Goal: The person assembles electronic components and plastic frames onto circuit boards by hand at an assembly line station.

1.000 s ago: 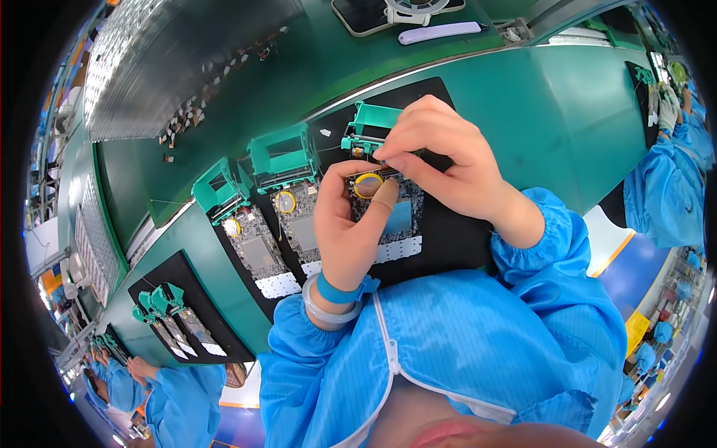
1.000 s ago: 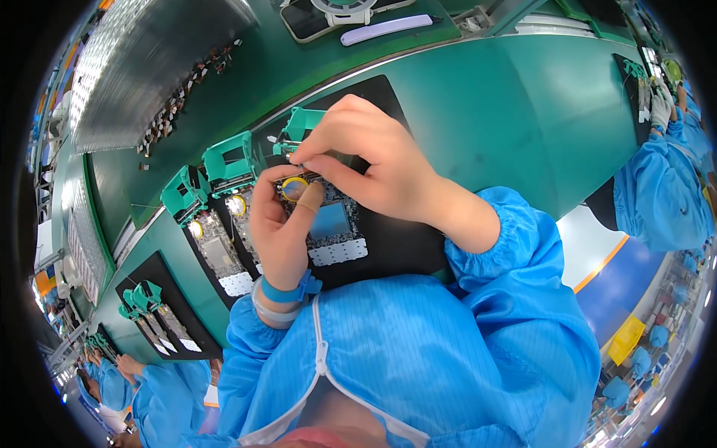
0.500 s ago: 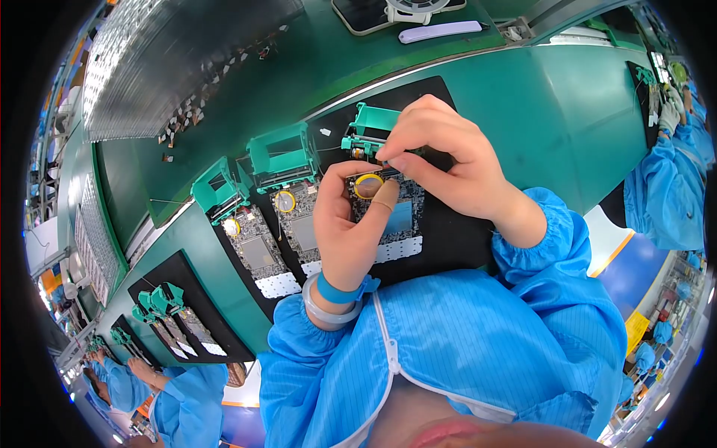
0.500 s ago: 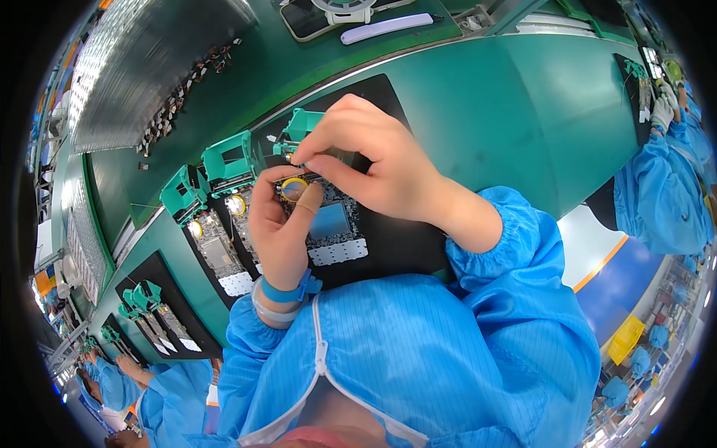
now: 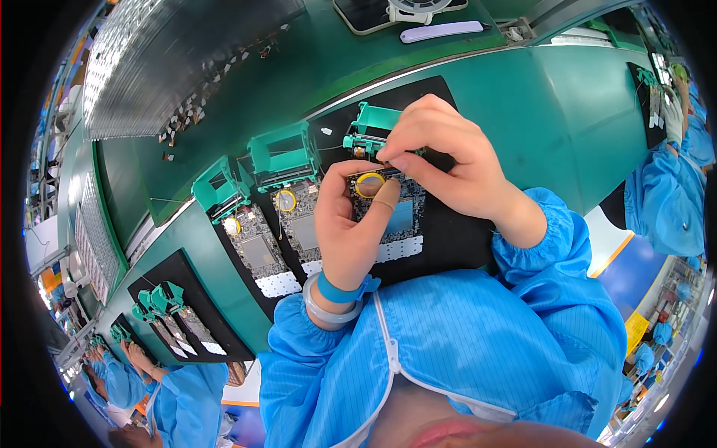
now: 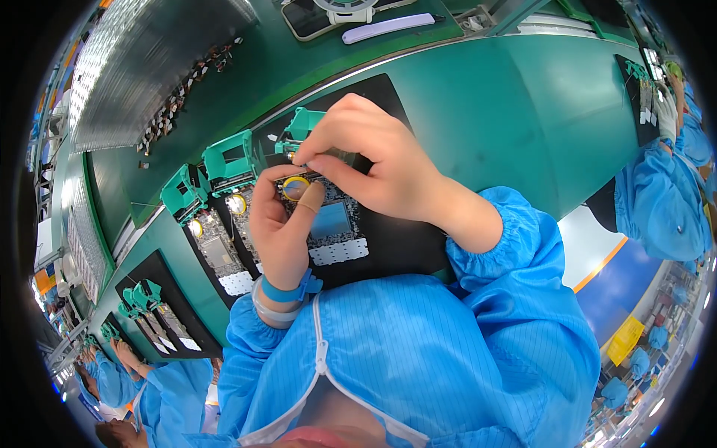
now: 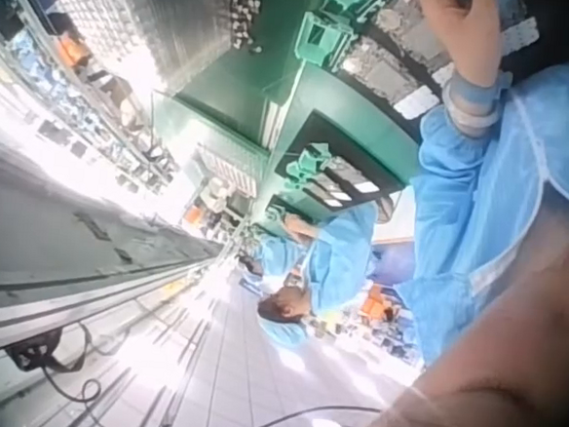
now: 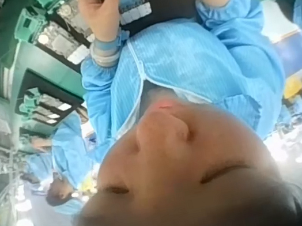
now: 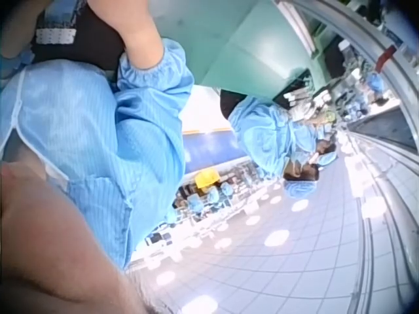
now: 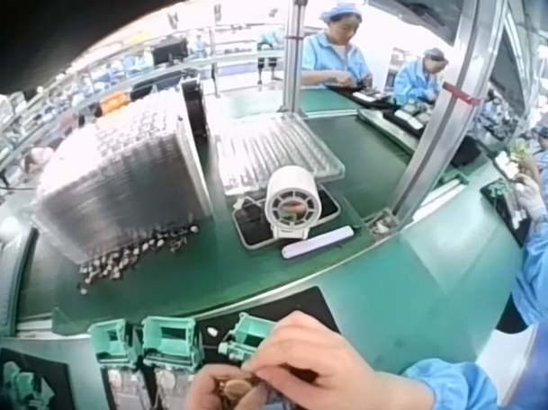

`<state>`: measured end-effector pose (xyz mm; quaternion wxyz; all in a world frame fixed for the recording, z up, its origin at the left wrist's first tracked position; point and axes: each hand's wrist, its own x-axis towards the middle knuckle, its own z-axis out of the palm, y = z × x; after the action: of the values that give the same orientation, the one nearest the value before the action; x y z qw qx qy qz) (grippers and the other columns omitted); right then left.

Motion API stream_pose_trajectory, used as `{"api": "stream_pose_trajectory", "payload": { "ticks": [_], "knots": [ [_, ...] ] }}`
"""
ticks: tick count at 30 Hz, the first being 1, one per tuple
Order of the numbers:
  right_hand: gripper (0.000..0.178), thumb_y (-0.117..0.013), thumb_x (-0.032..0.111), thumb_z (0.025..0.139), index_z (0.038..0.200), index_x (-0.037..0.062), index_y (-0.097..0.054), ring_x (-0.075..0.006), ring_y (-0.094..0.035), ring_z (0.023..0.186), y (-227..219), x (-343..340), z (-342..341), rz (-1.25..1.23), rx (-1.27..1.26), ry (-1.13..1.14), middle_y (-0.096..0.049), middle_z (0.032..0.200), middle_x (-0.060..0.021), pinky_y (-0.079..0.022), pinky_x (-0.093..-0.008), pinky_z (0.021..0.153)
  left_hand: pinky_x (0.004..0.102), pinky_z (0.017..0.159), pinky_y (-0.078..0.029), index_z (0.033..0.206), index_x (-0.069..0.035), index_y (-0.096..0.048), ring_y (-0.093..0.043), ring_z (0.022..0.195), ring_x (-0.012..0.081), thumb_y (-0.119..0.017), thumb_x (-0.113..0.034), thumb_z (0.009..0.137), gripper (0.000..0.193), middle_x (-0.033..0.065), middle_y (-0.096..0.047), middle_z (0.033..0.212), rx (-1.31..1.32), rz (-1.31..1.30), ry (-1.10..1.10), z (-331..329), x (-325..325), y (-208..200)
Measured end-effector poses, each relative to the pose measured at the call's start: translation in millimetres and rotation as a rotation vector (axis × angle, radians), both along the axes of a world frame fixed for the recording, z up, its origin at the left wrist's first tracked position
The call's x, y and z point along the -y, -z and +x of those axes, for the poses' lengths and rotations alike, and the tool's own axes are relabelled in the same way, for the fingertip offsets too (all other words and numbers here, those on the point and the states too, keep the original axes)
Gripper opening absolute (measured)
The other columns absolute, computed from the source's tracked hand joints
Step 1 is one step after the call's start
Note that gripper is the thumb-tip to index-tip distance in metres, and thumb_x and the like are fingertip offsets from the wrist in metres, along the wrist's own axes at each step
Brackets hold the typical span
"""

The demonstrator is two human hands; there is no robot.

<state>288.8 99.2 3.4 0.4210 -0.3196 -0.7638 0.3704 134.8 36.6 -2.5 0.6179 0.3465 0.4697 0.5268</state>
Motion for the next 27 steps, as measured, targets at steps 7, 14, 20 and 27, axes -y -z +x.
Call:
{"api": "stream_pose_trajectory", "payload": {
  "ticks": [7, 14, 20, 27],
  "knots": [
    [0.025, -0.061, -0.008, 0.073, 0.095, 0.0026, -0.062, -0.0203, -0.053, 0.087, -3, 0, 5, -0.084, -0.029, -0.104, -0.060, 0.088, -0.0063, -0.044, -0.0314, 0.076, 0.0155, 0.063, -0.038, 0.103, -0.004, -0.050, -0.046, 0.075, 0.0021, -0.060, 0.007, 0.082, 0.026, -0.0009, -0.051, 0.083, 0.026, -0.016, -0.003, -1, 1, -1],
    [0.040, -0.055, -0.013, 0.072, 0.109, 0.0026, -0.053, -0.0162, -0.052, 0.092, -1, 10, -1, -0.332, -0.120, -0.149, -0.048, 0.101, -0.0068, -0.040, -0.0298, 0.084, 0.0156, 0.062, -0.039, 0.098, -0.003, -0.051, -0.047, 0.073, 0.0014, -0.060, 0.001, 0.086, 0.015, -0.0007, -0.054, 0.084, -0.007, 0.043, -0.054, -4, 1, 4],
    [0.034, -0.053, -0.013, 0.071, 0.101, 0.0026, -0.052, -0.0165, -0.049, 0.091, -1, 14, -5, -0.344, -0.119, -0.123, -0.048, 0.099, -0.0074, -0.040, -0.0288, 0.083, 0.0152, 0.062, -0.040, 0.096, -0.002, -0.051, -0.050, 0.074, 0.0020, -0.062, 0.000, 0.086, 0.015, 0.0004, -0.056, 0.084, -0.052, 0.117, -0.083, 0, 6, 3],
    [0.032, -0.053, -0.013, 0.071, 0.098, 0.0028, -0.051, -0.0177, -0.048, 0.093, -1, 12, -2, -0.388, -0.121, -0.128, -0.047, 0.098, -0.0078, -0.040, -0.0290, 0.084, 0.0157, 0.063, -0.041, 0.099, -0.001, -0.050, -0.050, 0.075, 0.0026, -0.061, 0.003, 0.084, 0.020, 0.0020, -0.057, 0.086, -0.087, 0.117, -0.084, 3, 6, 4]
  ]
}}
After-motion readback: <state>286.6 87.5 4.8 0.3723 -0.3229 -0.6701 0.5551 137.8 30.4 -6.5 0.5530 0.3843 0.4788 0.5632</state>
